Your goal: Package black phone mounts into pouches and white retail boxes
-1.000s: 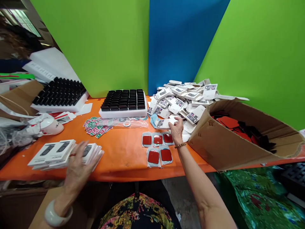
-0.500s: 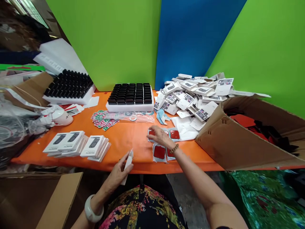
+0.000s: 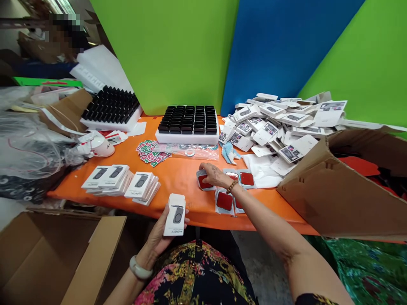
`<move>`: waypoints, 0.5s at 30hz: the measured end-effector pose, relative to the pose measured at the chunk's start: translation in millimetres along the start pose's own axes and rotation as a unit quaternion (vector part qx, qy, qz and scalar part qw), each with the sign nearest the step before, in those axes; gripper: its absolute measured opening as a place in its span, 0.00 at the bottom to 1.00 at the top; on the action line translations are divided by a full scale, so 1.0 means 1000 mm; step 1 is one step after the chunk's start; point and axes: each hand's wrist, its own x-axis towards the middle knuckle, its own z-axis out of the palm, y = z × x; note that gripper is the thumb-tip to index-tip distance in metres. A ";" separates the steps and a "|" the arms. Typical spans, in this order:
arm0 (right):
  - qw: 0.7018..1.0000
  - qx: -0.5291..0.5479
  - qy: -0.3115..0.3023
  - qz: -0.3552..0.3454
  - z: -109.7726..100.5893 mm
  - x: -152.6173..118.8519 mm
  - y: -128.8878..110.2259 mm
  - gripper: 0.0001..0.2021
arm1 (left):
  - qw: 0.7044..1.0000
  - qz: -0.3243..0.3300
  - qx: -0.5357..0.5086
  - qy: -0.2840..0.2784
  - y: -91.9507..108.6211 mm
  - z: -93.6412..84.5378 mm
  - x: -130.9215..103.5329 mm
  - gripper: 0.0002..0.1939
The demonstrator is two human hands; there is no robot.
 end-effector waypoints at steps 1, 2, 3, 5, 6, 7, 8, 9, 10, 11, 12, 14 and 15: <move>0.999 0.043 0.017 0.004 0.003 -0.004 -0.004 0.15 | 1.000 -0.002 -0.010 -0.005 0.000 -0.001 0.001 0.21; 0.994 0.100 0.037 0.010 0.007 -0.009 -0.008 0.13 | 1.000 -0.004 -0.020 -0.011 0.000 -0.002 0.001 0.21; 0.984 0.170 0.056 0.014 0.012 -0.015 -0.013 0.11 | 0.999 -0.005 -0.028 -0.020 -0.001 -0.003 0.002 0.21; 0.940 0.326 0.098 0.013 0.024 -0.028 -0.025 0.11 | 0.998 -0.015 -0.040 -0.041 -0.005 -0.005 0.003 0.23; 0.910 0.399 0.116 0.009 0.032 -0.035 -0.031 0.13 | 0.997 -0.025 -0.044 -0.055 -0.008 -0.006 0.004 0.24; 0.880 0.456 0.133 0.006 0.041 -0.043 -0.039 0.15 | 0.996 -0.037 -0.047 -0.071 -0.011 -0.007 0.005 0.26; 0.856 0.494 0.152 0.007 0.050 -0.050 -0.046 0.16 | 0.994 -0.052 -0.048 -0.089 -0.015 -0.008 0.005 0.28; 0.841 0.512 0.173 0.009 0.058 -0.057 -0.053 0.17 | 0.991 -0.067 -0.047 -0.109 -0.019 -0.008 0.005 0.30; 0.835 0.516 0.193 0.012 0.066 -0.064 -0.059 0.17 | 0.987 -0.079 -0.044 -0.130 -0.022 -0.008 0.005 0.33; 0.833 0.511 0.211 0.015 0.073 -0.070 -0.064 0.16 | 0.984 -0.087 -0.039 -0.150 -0.026 -0.009 0.004 0.35; 0.835 0.500 0.228 0.018 0.079 -0.075 -0.067 0.16 | 0.981 -0.090 -0.033 -0.166 -0.028 -0.009 0.003 0.37; 0.844 0.471 0.255 0.024 0.085 -0.082 -0.067 0.15 | 0.979 -0.086 -0.023 -0.185 -0.032 -0.011 0.002 0.39; 0.847 0.459 0.265 0.027 0.086 -0.084 -0.065 0.16 | 0.978 -0.083 -0.018 -0.193 -0.033 -0.012 0.001 0.41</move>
